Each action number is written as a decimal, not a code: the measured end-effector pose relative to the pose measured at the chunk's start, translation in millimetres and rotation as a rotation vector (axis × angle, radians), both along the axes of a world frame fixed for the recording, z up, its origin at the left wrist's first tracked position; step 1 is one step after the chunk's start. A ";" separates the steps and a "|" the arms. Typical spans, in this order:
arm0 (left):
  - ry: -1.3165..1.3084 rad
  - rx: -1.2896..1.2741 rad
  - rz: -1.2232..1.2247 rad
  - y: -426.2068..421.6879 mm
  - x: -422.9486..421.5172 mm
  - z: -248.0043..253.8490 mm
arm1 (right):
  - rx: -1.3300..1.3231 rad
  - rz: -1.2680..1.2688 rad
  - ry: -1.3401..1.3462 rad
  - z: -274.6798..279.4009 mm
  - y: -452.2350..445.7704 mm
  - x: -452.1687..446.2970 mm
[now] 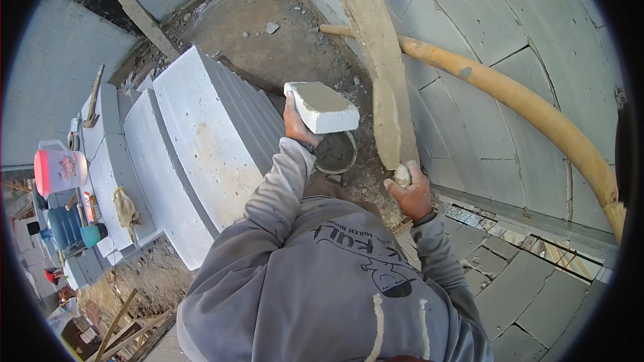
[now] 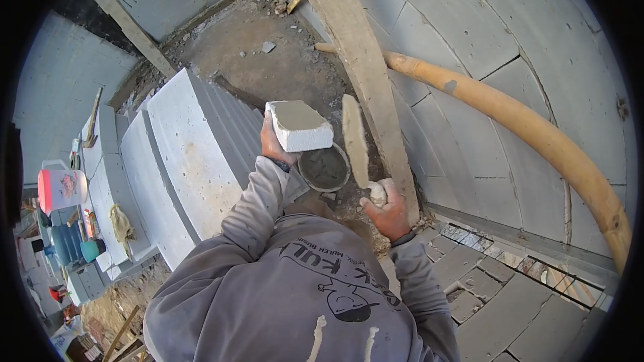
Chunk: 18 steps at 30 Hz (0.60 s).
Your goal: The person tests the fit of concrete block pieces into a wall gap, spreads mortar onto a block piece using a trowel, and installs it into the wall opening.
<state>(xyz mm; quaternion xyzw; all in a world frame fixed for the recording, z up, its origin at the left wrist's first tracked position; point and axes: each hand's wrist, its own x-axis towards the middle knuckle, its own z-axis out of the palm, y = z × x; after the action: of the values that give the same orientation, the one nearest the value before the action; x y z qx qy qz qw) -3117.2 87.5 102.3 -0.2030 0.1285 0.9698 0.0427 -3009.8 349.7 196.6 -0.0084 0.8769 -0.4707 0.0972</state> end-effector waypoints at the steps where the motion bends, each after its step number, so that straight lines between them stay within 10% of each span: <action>1: -0.067 -0.008 -0.007 1.1 -1.5 1.8 | 0.033 -0.004 0.023 -1.3 -5.3 4.1; 10: -0.108 -0.084 -0.020 27.3 3.0 18.3 | 0.354 -0.118 0.411 -43.8 -36.2 3.8; 18: -0.081 -0.073 -0.015 33.4 -7.2 -5.7 | 0.579 -0.008 0.248 -59.6 -35.7 16.3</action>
<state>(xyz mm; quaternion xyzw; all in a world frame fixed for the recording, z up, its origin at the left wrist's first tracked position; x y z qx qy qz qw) -3124.3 120.9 96.6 -0.2426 0.1634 0.9551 0.0476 -2993.5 314.0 137.0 -0.0343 0.9797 -0.1972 -0.0142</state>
